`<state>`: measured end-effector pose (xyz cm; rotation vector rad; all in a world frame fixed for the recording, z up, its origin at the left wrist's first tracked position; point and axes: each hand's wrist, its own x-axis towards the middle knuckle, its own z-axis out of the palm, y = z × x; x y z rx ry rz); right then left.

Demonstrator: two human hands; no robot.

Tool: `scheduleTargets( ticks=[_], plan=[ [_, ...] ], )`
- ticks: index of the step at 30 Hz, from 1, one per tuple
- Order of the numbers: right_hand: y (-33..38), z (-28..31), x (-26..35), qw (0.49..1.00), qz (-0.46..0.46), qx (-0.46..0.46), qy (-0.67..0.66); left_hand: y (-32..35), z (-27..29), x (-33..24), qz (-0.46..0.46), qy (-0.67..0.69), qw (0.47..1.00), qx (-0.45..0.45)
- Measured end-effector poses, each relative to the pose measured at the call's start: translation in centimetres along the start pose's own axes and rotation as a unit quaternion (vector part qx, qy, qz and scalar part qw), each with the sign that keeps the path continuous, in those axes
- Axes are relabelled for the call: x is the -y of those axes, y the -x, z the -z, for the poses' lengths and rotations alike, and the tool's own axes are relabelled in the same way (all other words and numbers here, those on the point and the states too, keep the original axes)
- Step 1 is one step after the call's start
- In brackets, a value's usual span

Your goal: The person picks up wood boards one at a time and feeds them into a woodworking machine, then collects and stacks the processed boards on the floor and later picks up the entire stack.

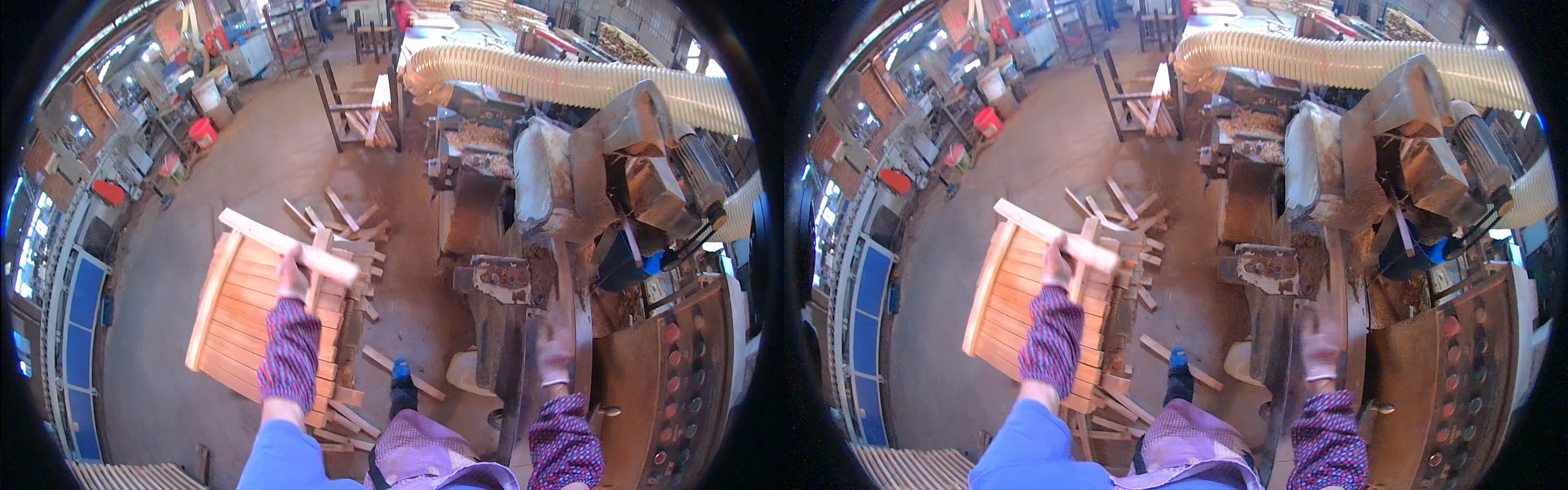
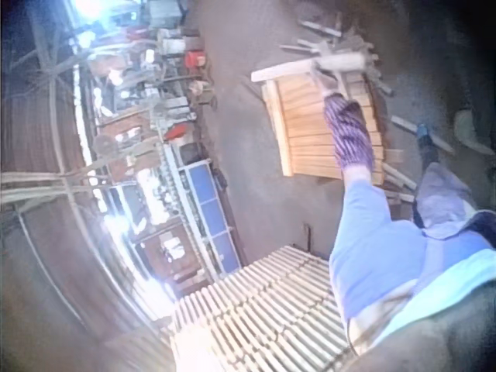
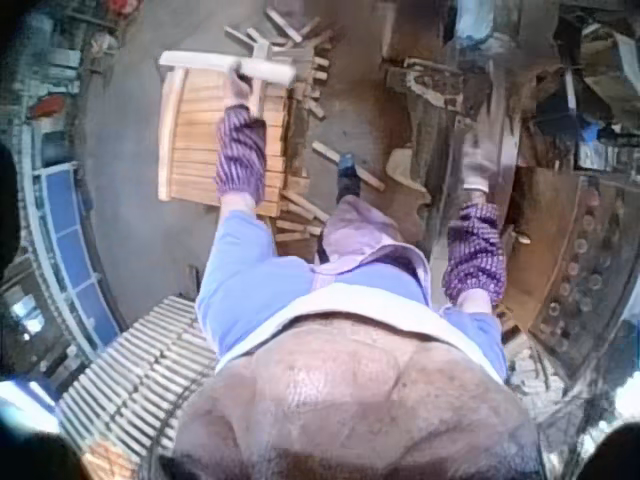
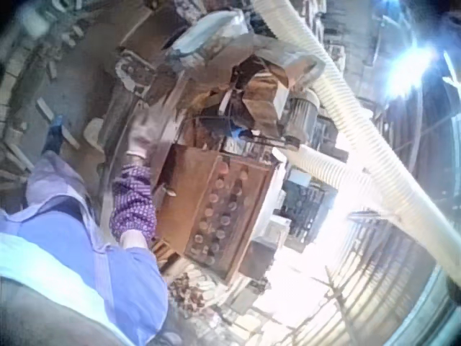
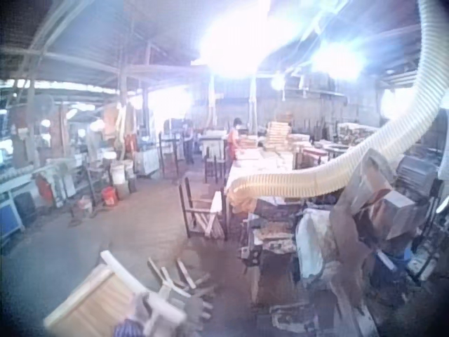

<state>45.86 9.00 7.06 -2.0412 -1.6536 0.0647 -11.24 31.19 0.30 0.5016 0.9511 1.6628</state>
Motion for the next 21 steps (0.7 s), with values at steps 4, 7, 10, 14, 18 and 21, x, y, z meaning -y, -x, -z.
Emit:
scheduleTargets(
  ticks=[4, 7, 10, 14, 18, 21],
  plan=[
    [3.9, 2.0, 13.2, 0.912, -0.012, 0.138, -0.386, 17.3, -7.5, -2.2, 0.036, -0.002, 0.997, 0.07],
    [9.5, 3.8, 16.8, 0.871, 0.088, 0.246, -0.415, 28.9, -13.2, -0.2, 0.115, -0.053, 0.99, 0.062],
    [15.1, 6.2, 17.4, 0.925, 0.157, 0.243, -0.247, 37.1, -14.2, 3.9, 0.127, -0.145, 0.969, 0.153],
    [23.9, 10.7, 10.2, 0.957, -0.003, 0.158, -0.244, 34.7, -10.6, 1.3, -0.184, -0.644, 0.667, 0.325],
    [37.0, 9.2, 0.6, 0.999, -0.041, 0.019, -0.027, 27.4, -3.2, -2.9, -0.012, -0.848, 0.529, 0.005],
    [37.0, 9.4, -0.4, 0.991, -0.061, 0.066, 0.103, 23.6, 6.4, -3.3, 0.04, -0.868, 0.492, -0.05]
  ],
)
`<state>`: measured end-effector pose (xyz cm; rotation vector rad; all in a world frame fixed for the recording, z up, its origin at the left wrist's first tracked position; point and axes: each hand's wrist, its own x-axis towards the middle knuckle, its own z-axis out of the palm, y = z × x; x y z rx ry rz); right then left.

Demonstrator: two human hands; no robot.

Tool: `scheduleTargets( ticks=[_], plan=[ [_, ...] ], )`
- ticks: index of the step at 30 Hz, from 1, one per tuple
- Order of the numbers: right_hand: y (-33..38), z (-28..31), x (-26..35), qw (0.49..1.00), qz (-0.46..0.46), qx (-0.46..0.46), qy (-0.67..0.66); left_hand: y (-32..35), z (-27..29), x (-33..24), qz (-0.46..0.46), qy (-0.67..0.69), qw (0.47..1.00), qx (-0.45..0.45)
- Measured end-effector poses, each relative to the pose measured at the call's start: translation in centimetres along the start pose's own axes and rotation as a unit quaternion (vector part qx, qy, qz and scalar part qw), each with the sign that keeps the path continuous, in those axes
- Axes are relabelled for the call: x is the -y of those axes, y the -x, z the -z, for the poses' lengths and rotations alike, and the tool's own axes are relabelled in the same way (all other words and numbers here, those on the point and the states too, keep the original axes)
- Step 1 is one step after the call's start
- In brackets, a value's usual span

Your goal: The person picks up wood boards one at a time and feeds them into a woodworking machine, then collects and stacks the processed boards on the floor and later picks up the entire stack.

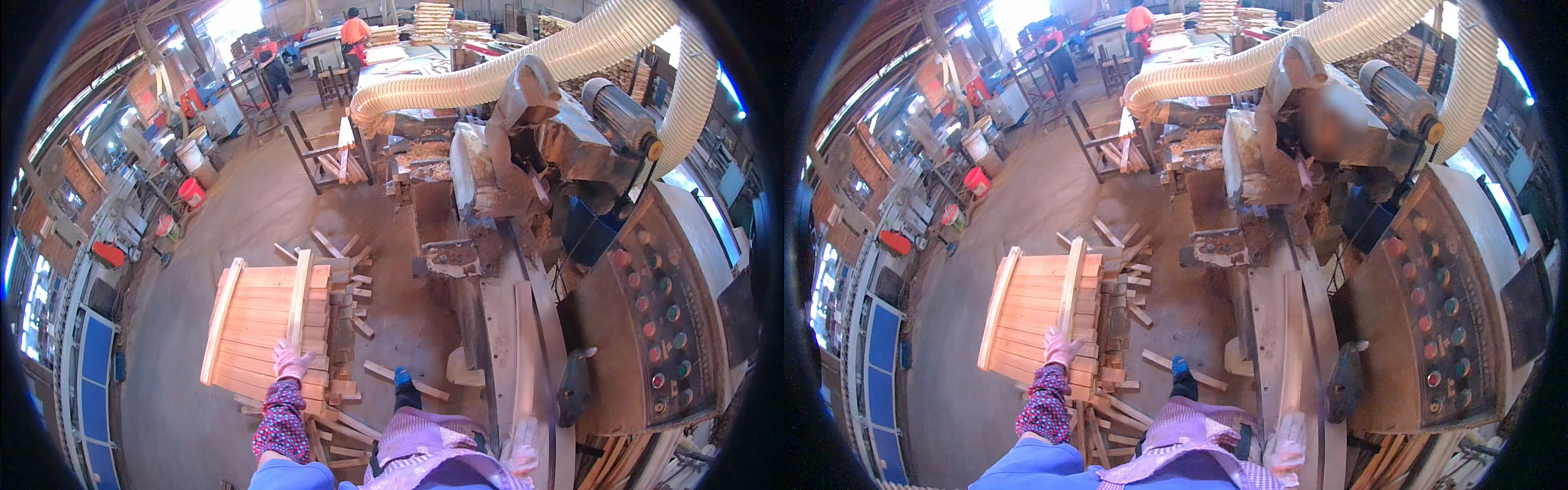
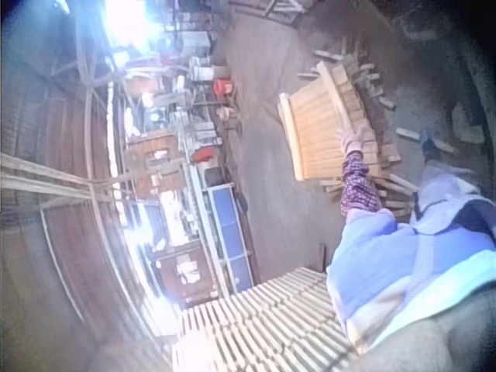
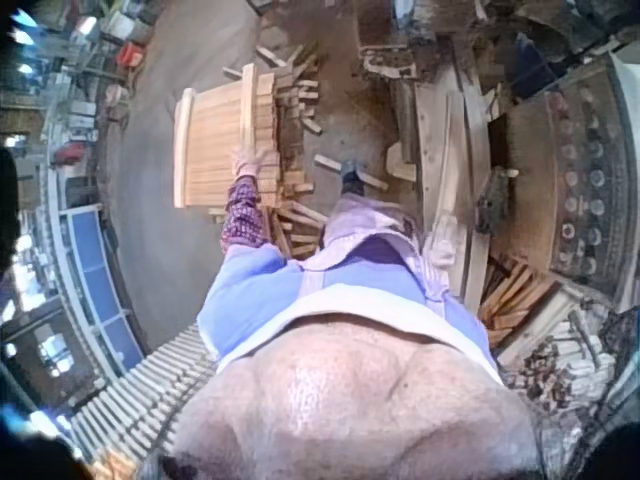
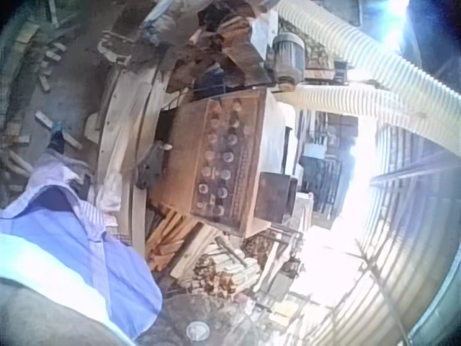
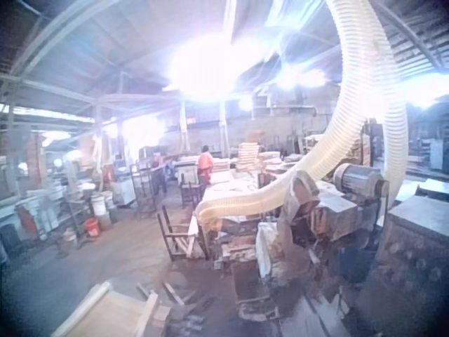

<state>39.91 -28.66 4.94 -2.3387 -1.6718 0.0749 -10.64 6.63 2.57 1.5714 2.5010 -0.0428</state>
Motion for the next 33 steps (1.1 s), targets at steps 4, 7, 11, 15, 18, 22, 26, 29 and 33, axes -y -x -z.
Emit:
scheduleTargets(
  ticks=[4, 7, 11, 15, 18, 22, 26, 29, 33],
  plan=[
    [-11.4, -0.6, 0.5, 0.995, 0.033, -0.013, 0.089, -2.1, -1.6, -0.6, 0.019, 0.05, 0.994, 0.09],
    [-23.3, -4.6, -0.4, 0.999, 0.032, -0.023, -0.029, -5.8, -5.9, 5.3, -0.007, 0.071, 0.996, 0.057],
    [-30.5, -3.3, -3.7, 0.99, 0.055, -0.127, 0.01, 0.0, -2.1, -1.4, 0.011, 0.618, 0.727, 0.299],
    [-31.9, -4.5, 2.5, 0.977, 0.036, -0.046, -0.205, 9.4, -1.6, -7.5, 0.047, 0.793, 0.502, 0.341],
    [-24.2, -3.1, 11.2, 0.824, 0.072, 0.159, -0.539, 15.9, 0.6, -13.8, -0.014, 0.803, 0.471, 0.364],
    [-14.6, 5.1, 15.4, 0.838, 0.056, 0.291, -0.459, 21.1, 2.3, -18.5, -0.051, 0.77, 0.461, 0.439],
    [-8.4, 7.5, 9.3, 0.909, -0.07, 0.213, -0.351, 22.6, 2.2, -20.1, -0.108, 0.735, 0.401, 0.535],
    [-0.4, 4.0, 1.8, 0.973, -0.068, 0.093, -0.2, 21.6, 1.7, -19.2, -0.093, 0.727, 0.437, 0.521],
    [-1.1, 0.5, -2.1, 0.999, -0.011, 0.019, 0.038, 21.5, 0.7, -19.0, -0.081, 0.715, 0.457, 0.523]
  ],
)
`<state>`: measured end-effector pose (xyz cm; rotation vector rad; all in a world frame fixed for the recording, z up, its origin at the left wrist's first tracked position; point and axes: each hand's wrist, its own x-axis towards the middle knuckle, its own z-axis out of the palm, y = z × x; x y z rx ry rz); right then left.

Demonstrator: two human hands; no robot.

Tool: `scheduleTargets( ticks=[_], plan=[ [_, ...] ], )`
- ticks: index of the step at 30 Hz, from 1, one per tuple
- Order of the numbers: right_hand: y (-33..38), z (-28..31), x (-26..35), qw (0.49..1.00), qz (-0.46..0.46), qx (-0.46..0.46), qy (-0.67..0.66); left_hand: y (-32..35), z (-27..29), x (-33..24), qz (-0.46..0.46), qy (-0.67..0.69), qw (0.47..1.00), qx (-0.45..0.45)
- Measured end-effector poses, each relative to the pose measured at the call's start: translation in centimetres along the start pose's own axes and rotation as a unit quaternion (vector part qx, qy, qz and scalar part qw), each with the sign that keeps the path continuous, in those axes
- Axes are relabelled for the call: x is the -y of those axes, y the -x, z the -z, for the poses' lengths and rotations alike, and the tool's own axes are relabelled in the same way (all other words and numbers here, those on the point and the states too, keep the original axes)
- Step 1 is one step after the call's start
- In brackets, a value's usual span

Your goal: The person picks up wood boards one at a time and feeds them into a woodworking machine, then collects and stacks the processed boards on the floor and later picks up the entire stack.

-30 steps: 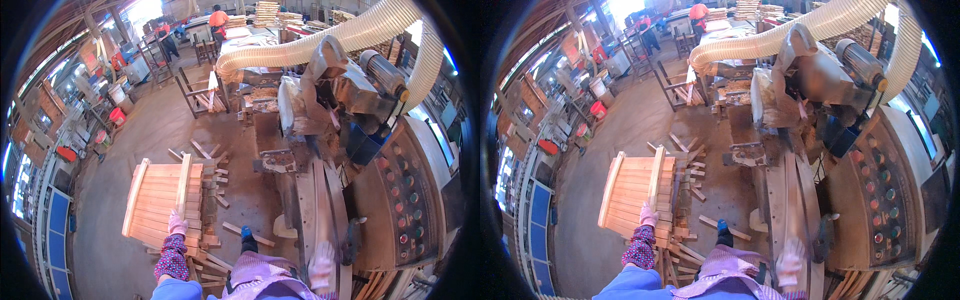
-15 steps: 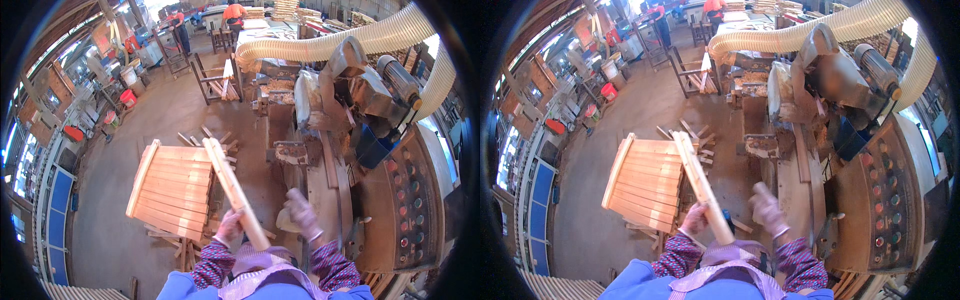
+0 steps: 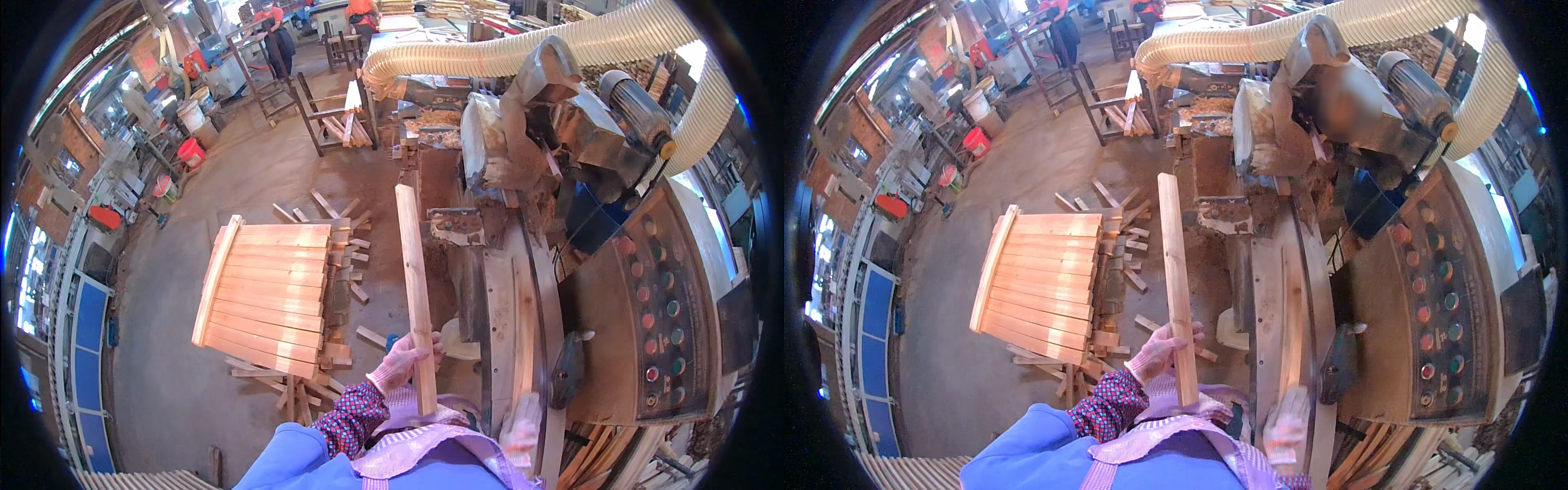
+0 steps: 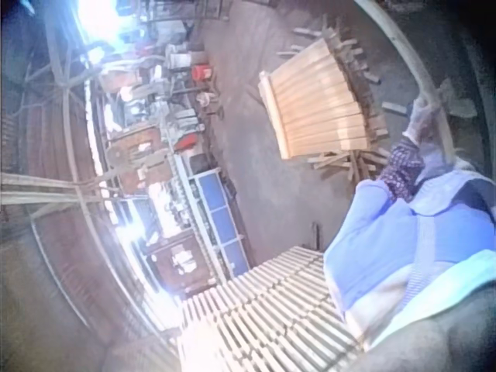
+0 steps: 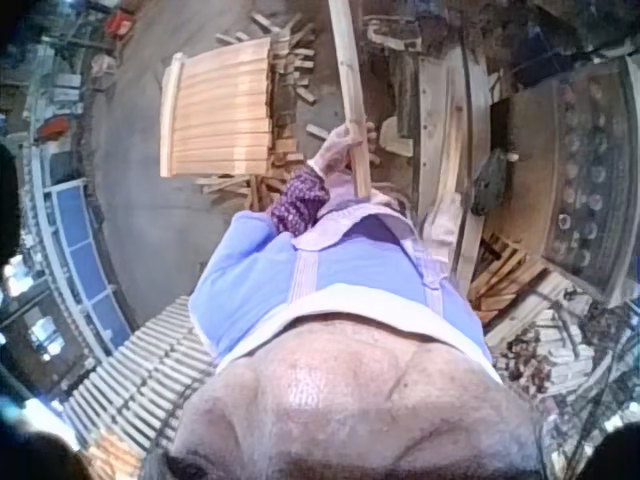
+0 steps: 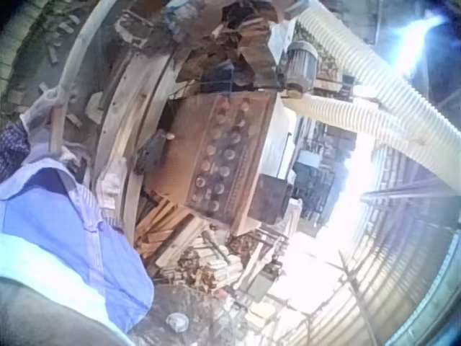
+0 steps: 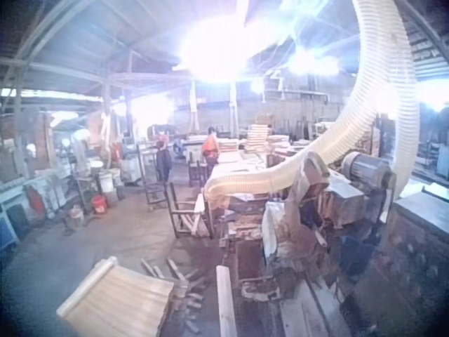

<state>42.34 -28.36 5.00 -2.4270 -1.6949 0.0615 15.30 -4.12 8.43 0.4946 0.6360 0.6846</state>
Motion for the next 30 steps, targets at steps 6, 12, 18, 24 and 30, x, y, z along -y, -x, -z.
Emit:
scheduleTargets(
  ticks=[6, 12, 18, 24, 30],
  plan=[
    [-23.5, -3.8, 0.8, 0.995, 0.049, -0.071, 0.041, -0.7, 2.0, 1.6, -0.013, 0.011, 0.999, -0.031],
    [-29.7, -2.4, 4.6, 0.987, 0.0, -0.104, -0.119, -1.7, 0.4, 2.0, -0.058, -0.069, 0.994, -0.063],
    [-11.3, 3.0, 13.3, 0.832, 0.071, 0.236, -0.498, -1.7, -1.8, 4.5, -0.06, -0.151, 0.987, -0.001],
    [0.3, 2.8, 7.1, 0.968, -0.061, 0.016, -0.245, 5.5, 5.3, -4.9, -0.131, -0.562, 0.797, -0.178],
    [0.9, -2.4, 2.5, 0.998, 0.014, -0.056, 0.035, 14.2, 35.4, -19.2, -0.134, -0.655, 0.507, -0.545]
  ],
)
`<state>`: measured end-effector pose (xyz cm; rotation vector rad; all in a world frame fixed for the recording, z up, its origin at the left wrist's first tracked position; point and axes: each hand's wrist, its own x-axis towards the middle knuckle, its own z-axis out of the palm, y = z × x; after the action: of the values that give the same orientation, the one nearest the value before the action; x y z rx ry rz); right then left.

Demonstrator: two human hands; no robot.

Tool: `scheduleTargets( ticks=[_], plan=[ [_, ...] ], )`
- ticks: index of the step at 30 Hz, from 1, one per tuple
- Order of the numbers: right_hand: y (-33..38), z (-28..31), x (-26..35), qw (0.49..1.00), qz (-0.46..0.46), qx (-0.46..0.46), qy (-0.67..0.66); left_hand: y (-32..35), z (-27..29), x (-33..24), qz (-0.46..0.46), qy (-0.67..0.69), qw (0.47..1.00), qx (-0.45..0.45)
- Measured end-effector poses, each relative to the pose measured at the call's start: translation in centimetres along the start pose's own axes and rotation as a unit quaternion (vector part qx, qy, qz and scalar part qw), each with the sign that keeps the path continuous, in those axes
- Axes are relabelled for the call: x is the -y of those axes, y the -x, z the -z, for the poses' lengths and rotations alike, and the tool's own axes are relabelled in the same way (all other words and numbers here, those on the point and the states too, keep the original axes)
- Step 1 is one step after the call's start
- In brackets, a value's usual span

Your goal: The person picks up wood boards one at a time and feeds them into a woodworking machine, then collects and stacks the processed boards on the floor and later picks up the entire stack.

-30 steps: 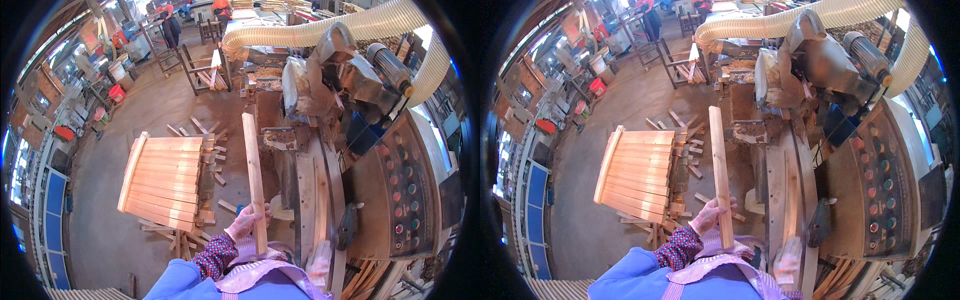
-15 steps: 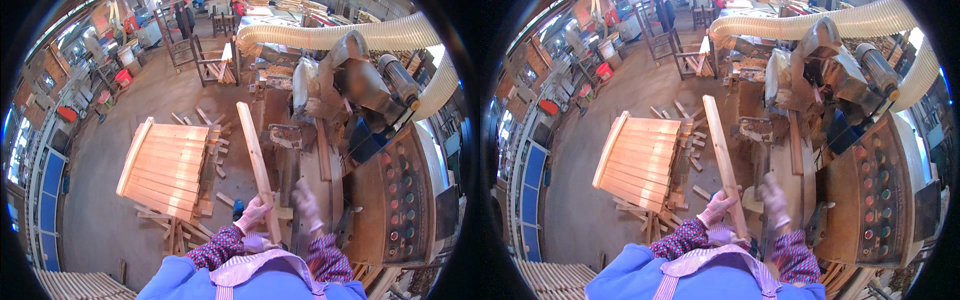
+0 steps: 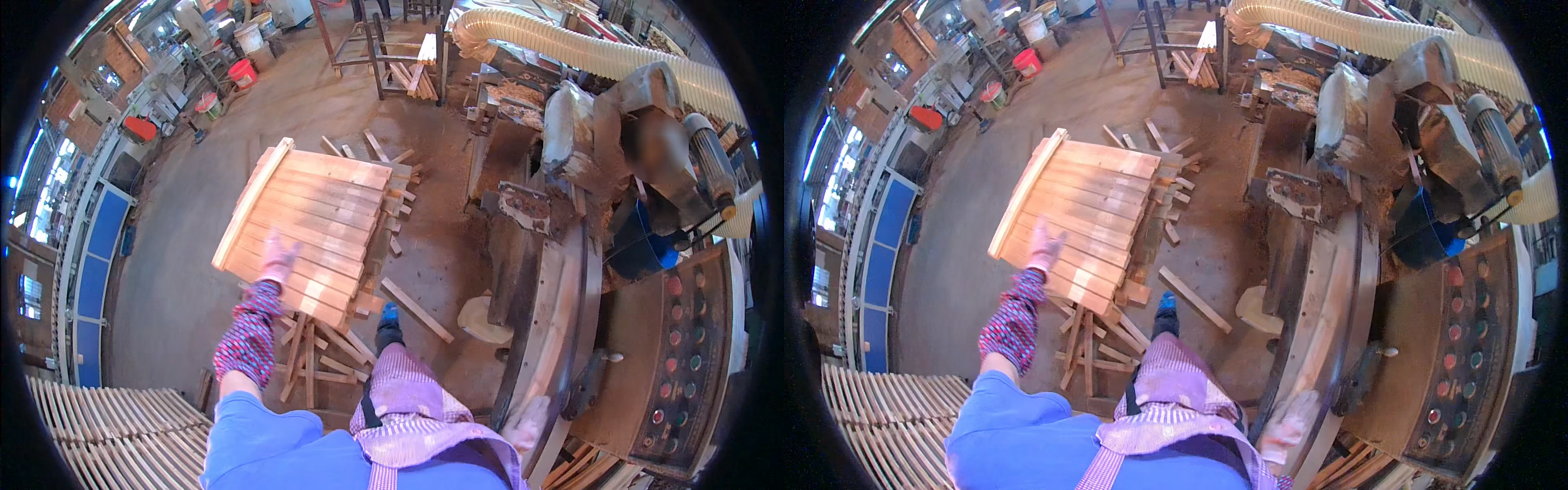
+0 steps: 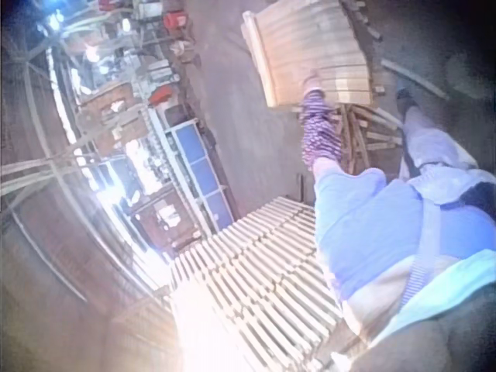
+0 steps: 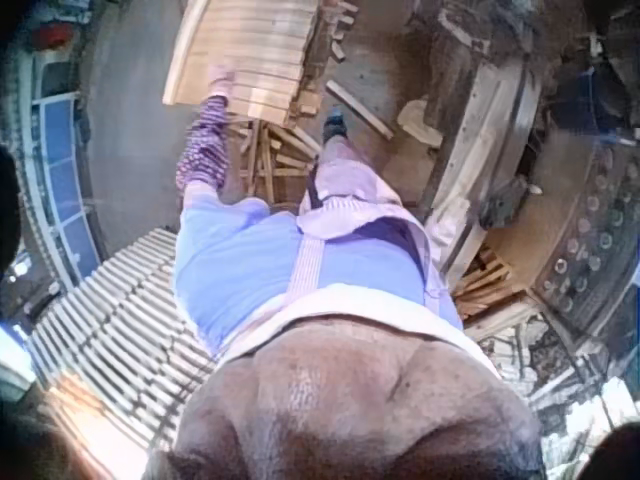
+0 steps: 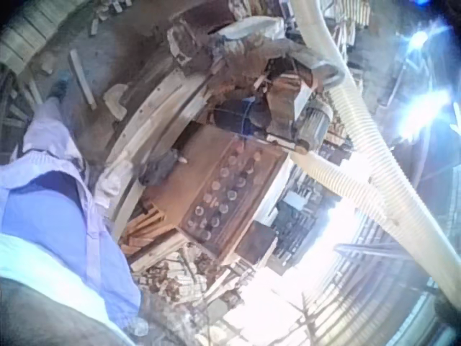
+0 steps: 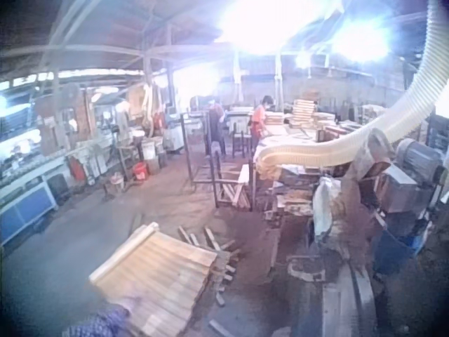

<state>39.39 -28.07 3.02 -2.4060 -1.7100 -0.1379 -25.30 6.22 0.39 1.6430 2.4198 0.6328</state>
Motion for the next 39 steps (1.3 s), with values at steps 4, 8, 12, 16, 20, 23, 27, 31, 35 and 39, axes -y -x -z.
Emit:
scheduleTargets(
  ticks=[4, 8, 12, 16, 20, 23, 27, 31, 35, 39],
  plan=[
    [-12.8, -0.6, 0.5, 0.998, -0.021, 0.031, 0.043, -8.6, 4.1, 6.0, 0.132, -0.168, 0.977, 0.025],
    [-28.4, -2.2, 2.0, 0.995, 0.011, 0.059, 0.082, -12.8, 6.1, 8.7, 0.197, -0.182, 0.963, 0.024],
    [-36.0, -6.7, -1.0, 0.996, 0.024, 0.055, 0.058, -17.0, 3.1, 16.2, 0.202, -0.17, 0.961, 0.075],
    [-36.9, -4.9, 4.2, 0.995, 0.017, -0.07, -0.069, -17.2, 4.4, 9.6, 0.167, -0.189, 0.964, 0.088],
    [-32.9, -3.0, 20.2, 0.925, 0.031, 0.038, -0.376, -11.7, 3.9, 12.6, 0.128, -0.214, 0.968, -0.001],
    [-26.8, -3.5, 24.0, 0.883, 0.133, 0.102, -0.439, -6.3, -0.3, 8.0, -0.025, 0.019, 0.999, 0.024],
    [-18.1, -0.3, 26.8, 0.654, -0.034, 0.332, -0.679, 5.2, 2.6, -12.5, 0.236, 0.569, 0.745, 0.256],
    [-12.3, 4.8, 27.2, 0.729, 0.15, 0.296, -0.599, 18.7, -1.1, -23.2, 0.075, 0.685, 0.664, 0.291],
    [-8.6, 6.6, 19.6, 0.83, 0.039, 0.185, -0.525, 17.3, 0.6, -24.1, -0.122, 0.377, 0.854, 0.338],
    [-2.6, 7.1, 9.6, 0.946, -0.065, 0.067, -0.31, 2.2, -1.8, -9.2, -0.051, -0.015, 0.991, 0.122]
  ],
)
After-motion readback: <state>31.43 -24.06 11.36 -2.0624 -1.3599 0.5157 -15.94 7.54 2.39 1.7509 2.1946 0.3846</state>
